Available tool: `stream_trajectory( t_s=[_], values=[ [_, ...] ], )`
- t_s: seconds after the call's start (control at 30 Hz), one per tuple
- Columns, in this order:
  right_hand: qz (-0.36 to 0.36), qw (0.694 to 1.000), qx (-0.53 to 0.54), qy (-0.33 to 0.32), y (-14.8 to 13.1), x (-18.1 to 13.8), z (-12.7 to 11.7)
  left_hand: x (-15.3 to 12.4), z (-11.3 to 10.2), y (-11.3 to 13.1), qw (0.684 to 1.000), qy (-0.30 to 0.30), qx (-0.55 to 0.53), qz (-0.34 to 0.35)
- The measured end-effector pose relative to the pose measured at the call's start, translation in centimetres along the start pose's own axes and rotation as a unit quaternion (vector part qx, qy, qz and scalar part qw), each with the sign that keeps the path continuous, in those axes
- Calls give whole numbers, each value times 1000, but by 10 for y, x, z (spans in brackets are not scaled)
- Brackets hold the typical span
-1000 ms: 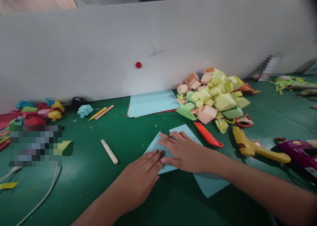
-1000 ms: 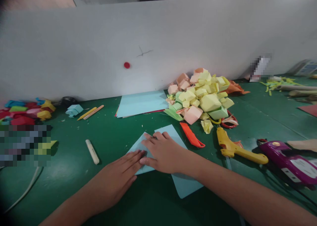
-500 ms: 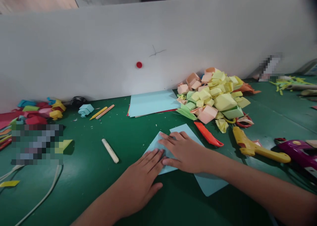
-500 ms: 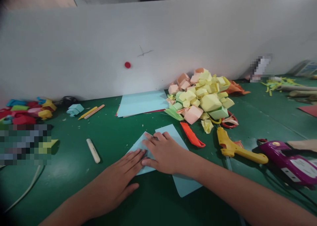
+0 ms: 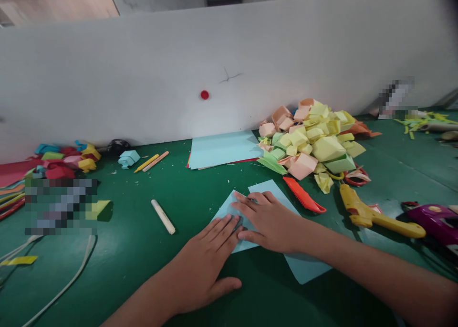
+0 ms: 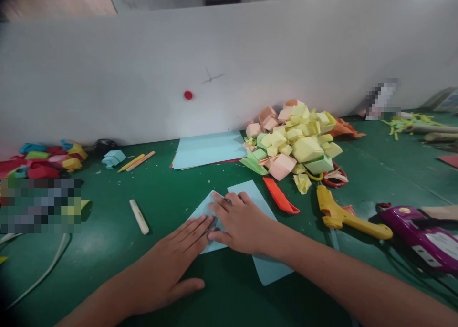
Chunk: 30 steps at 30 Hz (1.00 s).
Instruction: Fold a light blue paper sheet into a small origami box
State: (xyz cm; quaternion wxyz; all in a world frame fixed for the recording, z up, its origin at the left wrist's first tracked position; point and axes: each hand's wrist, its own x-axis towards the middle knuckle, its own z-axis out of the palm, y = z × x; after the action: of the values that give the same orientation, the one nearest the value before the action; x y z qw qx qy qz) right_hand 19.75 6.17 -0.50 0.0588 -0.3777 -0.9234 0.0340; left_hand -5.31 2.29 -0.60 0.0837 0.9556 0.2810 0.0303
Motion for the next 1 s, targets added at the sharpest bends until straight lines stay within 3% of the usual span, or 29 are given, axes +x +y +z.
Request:
stream_trajectory(
  t_s=[0.63, 0.83, 1.0],
  values=[
    [-3, 1000, -26, 15, 0, -4, 8, 2, -7, 2, 999, -40, -16, -8],
    [-4, 999, -38, 10, 0, -4, 8, 0, -2, -1, 999, -26, -32, -8],
    [-6, 999, -33, 9, -1, -4, 6, 1, -4, 1, 998, -57, -35, -19]
  ],
)
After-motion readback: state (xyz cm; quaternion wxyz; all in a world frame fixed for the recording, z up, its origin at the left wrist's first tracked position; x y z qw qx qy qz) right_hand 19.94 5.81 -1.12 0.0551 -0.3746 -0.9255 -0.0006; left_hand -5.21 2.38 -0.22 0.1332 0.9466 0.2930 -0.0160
